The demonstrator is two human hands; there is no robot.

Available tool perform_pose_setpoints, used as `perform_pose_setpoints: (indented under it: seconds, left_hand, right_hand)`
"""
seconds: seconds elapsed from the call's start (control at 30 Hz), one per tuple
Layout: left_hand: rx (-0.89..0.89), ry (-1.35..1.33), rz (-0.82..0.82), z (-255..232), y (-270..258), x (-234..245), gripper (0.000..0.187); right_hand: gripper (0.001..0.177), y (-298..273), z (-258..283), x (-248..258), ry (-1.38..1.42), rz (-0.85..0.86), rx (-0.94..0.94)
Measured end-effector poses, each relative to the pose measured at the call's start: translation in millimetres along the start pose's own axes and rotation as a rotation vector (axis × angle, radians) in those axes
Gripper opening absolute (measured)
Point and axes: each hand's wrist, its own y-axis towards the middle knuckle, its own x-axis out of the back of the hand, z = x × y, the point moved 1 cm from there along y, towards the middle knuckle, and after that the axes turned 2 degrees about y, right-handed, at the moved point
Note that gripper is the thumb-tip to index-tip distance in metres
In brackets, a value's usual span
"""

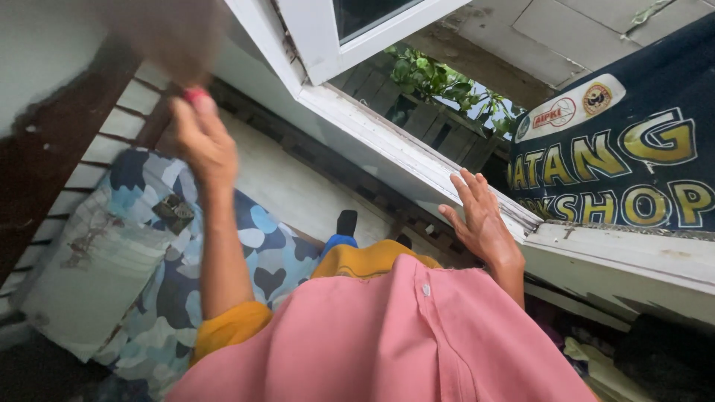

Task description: The person uses a feather duster to sweep dust from a white window sill and frame. They repeatedly brush along the sill and vertical edges while holding the window frame with the other hand.

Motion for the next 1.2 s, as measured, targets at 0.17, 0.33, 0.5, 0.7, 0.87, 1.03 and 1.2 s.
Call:
perform_pose_setpoints:
  seconds: [0.17, 0.33, 0.5, 0.7, 0.87, 1.03, 1.2]
  left_hand:
    - [0.557, 0.088, 0.459, 19, -161, -23, 0.047]
    - [0.758, 0.188, 0.808, 54, -300, -31, 0.046]
    - [0.717, 0.147, 0.829, 25, -262, 3, 0.042]
    - [0.86, 0.294, 1.02, 38, -243, -2, 0.053]
    - [0.537, 0.279, 1.256, 19, -272, -20, 0.05]
    - [0.643, 0.272, 1.235, 60, -228, -49, 0.052]
    - [0.788, 0.237, 1.392, 37, -234, -76, 0.056]
  right_hand:
    - [0.067, 2, 0, 3, -0.012, 0.005, 0.028]
    - [0.066, 4, 7, 3, -0.015, 0.032, 0.009]
    - [0.067, 9, 18, 5, -0.033, 0.054, 0.023]
    - [0.067, 9, 20, 3, 0.002, 0.067, 0.044]
    - [0.068, 6, 11, 2, -0.011, 0.056, -0.001]
    - [0.065, -4, 25, 5, 0.035, -0.026, -0.04]
    - [0.066, -15, 20, -3, 0.037, -0.062, -0.1]
